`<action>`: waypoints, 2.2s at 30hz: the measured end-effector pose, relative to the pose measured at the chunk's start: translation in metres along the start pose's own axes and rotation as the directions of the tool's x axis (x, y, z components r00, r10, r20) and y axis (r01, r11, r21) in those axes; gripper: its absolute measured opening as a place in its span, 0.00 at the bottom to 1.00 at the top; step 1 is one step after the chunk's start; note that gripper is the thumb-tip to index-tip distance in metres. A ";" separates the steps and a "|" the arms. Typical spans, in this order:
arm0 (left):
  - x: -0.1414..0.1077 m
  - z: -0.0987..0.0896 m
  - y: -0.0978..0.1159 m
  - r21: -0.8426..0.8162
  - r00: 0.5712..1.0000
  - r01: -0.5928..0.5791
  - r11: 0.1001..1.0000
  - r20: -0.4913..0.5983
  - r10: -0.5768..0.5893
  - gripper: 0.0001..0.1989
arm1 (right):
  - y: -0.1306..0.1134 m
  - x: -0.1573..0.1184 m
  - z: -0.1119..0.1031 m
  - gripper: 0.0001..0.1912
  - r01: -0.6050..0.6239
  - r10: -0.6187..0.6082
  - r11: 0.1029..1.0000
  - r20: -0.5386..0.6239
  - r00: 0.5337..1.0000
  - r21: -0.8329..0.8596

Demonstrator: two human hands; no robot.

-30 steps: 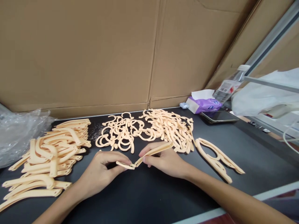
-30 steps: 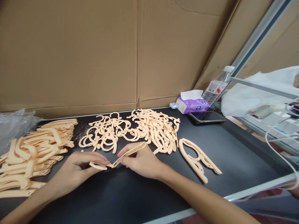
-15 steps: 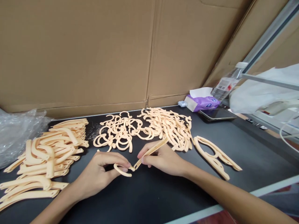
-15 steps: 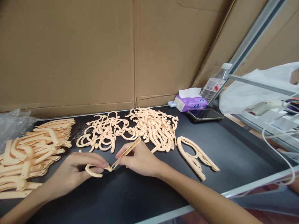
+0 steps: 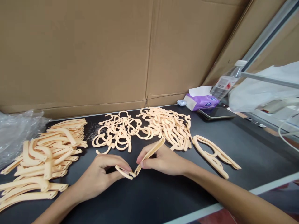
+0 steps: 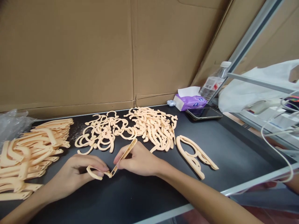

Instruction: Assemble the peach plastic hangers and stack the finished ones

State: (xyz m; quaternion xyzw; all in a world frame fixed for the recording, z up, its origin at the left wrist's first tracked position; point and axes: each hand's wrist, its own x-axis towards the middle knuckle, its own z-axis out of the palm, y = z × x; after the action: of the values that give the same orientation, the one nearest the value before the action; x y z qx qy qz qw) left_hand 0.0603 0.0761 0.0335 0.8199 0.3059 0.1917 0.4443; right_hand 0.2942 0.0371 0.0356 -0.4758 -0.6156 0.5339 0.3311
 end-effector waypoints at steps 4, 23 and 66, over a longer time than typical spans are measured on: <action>0.000 -0.001 -0.001 -0.027 1.000 0.011 1.000 -0.012 -0.011 0.04 | 0.000 0.001 -0.003 0.07 -0.013 0.011 0.999 0.043 0.999 0.044; 0.000 0.000 0.002 0.046 0.999 0.015 0.999 -0.047 -0.013 0.07 | 0.005 0.000 -0.006 0.08 0.060 -0.068 0.995 0.104 0.992 0.084; 0.000 0.008 0.000 0.337 0.943 -0.061 0.940 -0.288 0.165 0.07 | 0.015 0.004 0.002 0.11 0.122 -0.121 0.992 0.056 0.991 -0.013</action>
State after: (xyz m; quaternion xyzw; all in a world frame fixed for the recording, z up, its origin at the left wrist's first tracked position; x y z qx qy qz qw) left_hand 0.0656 0.0712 0.0292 0.8572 0.3513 0.2917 0.2381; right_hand 0.2943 0.0398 0.0197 -0.4255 -0.6567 0.5204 0.3420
